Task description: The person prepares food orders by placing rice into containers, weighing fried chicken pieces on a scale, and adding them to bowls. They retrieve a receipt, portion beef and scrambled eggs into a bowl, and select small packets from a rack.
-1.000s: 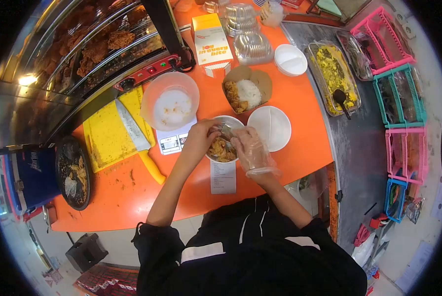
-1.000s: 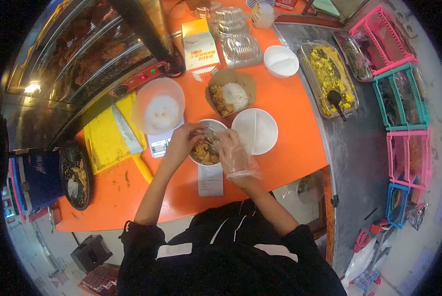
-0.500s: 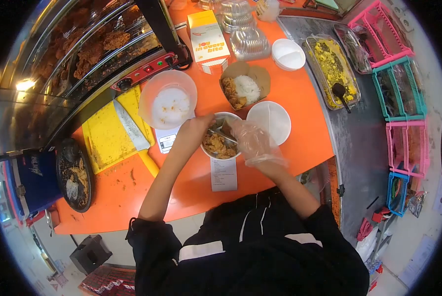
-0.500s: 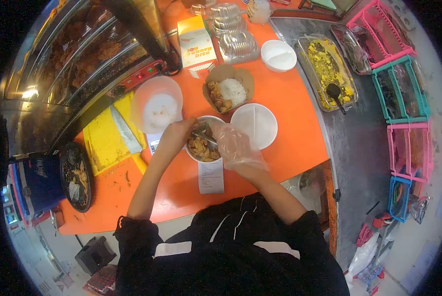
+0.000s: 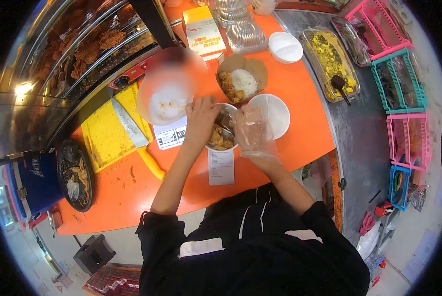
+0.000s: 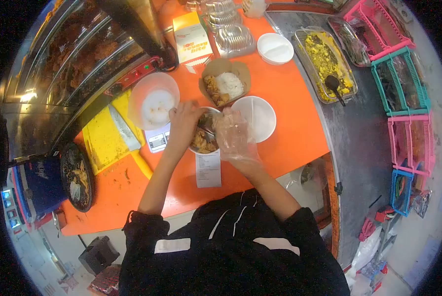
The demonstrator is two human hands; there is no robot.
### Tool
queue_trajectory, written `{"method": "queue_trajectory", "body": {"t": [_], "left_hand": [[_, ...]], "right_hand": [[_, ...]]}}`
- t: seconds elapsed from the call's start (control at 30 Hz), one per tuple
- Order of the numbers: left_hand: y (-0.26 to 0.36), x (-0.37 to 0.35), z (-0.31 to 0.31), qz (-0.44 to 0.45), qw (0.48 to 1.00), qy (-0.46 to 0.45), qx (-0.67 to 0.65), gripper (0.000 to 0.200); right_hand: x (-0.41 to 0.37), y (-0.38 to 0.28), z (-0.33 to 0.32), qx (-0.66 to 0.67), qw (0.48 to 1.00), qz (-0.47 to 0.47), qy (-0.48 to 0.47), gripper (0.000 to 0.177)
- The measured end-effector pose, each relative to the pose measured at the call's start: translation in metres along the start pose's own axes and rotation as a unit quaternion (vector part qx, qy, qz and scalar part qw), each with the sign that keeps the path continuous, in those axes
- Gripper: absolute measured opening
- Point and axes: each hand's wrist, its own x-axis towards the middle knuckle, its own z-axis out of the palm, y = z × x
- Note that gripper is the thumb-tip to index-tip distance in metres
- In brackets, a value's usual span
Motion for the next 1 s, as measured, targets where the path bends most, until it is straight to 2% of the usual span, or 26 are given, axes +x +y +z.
{"method": "queue_trajectory", "body": {"t": [0.03,0.07,0.1,0.13,0.17,0.2,0.23,0.3,0.33,0.37,0.4,0.43,0.5,0.53,0.57,0.6,0.63,0.67,0.7,0.73,0.8,0.83,0.9,1.0], "left_hand": [[0.002,0.004,-0.002,-0.008,0.998,0.059,-0.002,0.017],[0.002,0.004,-0.001,-0.018,0.993,0.114,-0.005,0.016],[-0.004,0.003,0.002,-0.023,0.994,0.109,-0.007,0.016],[-0.013,0.005,0.004,0.009,0.997,0.052,-0.064,0.015],[-0.019,0.003,0.006,0.04,0.992,-0.004,-0.121,0.014],[-0.014,0.001,0.002,0.022,0.984,-0.026,-0.175,0.012],[-0.015,-0.002,0.001,0.016,0.984,-0.026,-0.174,0.012],[-0.018,-0.007,-0.001,0.023,0.979,-0.092,-0.179,0.017],[-0.013,-0.01,-0.009,0.02,0.979,-0.092,-0.18,0.017],[-0.009,-0.012,-0.018,-0.018,0.966,-0.061,-0.251,0.021],[-0.006,-0.016,-0.024,-0.056,0.945,-0.029,-0.321,0.024],[-0.005,-0.027,-0.026,-0.06,0.945,-0.028,-0.321,0.024],[-0.006,-0.054,-0.028,-0.131,0.894,0.144,-0.404,0.03],[-0.01,-0.075,-0.015,-0.186,0.863,0.159,-0.441,0.04],[-0.008,-0.094,0.004,-0.187,0.863,0.164,-0.439,0.04],[-0.003,-0.11,0.025,-0.249,0.808,0.191,-0.498,0.048],[0.002,-0.12,0.04,-0.309,0.744,0.216,-0.552,0.055],[0.006,-0.123,0.05,-0.31,0.743,0.221,-0.551,0.055],[0.012,-0.126,0.058,-0.302,0.734,0.204,-0.573,0.064],[0.018,-0.126,0.065,-0.292,0.725,0.188,-0.595,0.074],[0.024,-0.117,0.074,-0.275,0.716,0.199,-0.61,0.078],[0.025,-0.115,0.08,-0.261,0.709,0.204,-0.623,0.083],[0.019,-0.109,0.085,-0.241,0.707,0.196,-0.635,0.087],[0.024,-0.108,0.09,-0.242,0.693,0.191,-0.651,0.087]], "right_hand": [[0.002,0.001,0.002,-0.179,0.983,-0.03,-0.007,0.041],[0.001,0.001,0.007,-0.174,0.984,-0.032,-0.012,0.041],[0.001,0.001,0.014,-0.105,0.993,-0.033,-0.044,0.041],[0.003,0.001,0.016,-0.037,0.996,-0.034,-0.074,0.04],[0.006,0.001,0.015,-0.035,0.996,-0.038,-0.075,0.04],[0.014,0.0,0.004,0.161,0.986,-0.019,-0.026,0.035],[0.02,-0.001,-0.001,0.35,0.936,0.002,0.022,0.031],[0.009,-0.007,0.028,0.321,0.947,-0.015,0.018,0.03],[0.005,-0.007,0.032,0.288,0.957,-0.029,0.017,0.029],[-0.001,-0.002,0.034,0.288,0.957,-0.033,0.017,0.029],[-0.003,0.007,0.026,0.348,0.934,-0.011,0.079,0.029],[-0.006,0.014,0.013,0.409,0.902,0.013,0.138,0.029],[-0.02,0.021,-0.026,0.412,0.877,0.234,0.083,0.028],[-0.033,0.023,-0.012,0.415,0.876,0.23,0.084,0.028],[-0.052,0.025,0.015,0.402,0.83,0.354,0.152,0.028],[-0.064,0.027,0.029,0.382,0.766,0.47,0.216,0.029],[-0.066,0.03,0.028,0.385,0.767,0.466,0.216,0.029],[-0.068,0.033,0.027,0.466,0.714,0.504,0.134,0.03],[-0.071,0.038,0.027,0.539,0.65,0.533,0.049,0.03],[-0.077,0.043,0.037,0.54,0.653,0.528,0.048,0.03],[-0.083,0.053,0.068,0.676,0.58,0.451,-0.057,0.026],[-0.073,0.055,0.061,0.677,0.581,0.447,-0.06,0.026],[-0.053,0.054,0.051,0.635,0.507,0.57,-0.122,0.021],[-0.061,0.063,0.067,0.653,0.49,0.559,-0.143,0.019]]}}
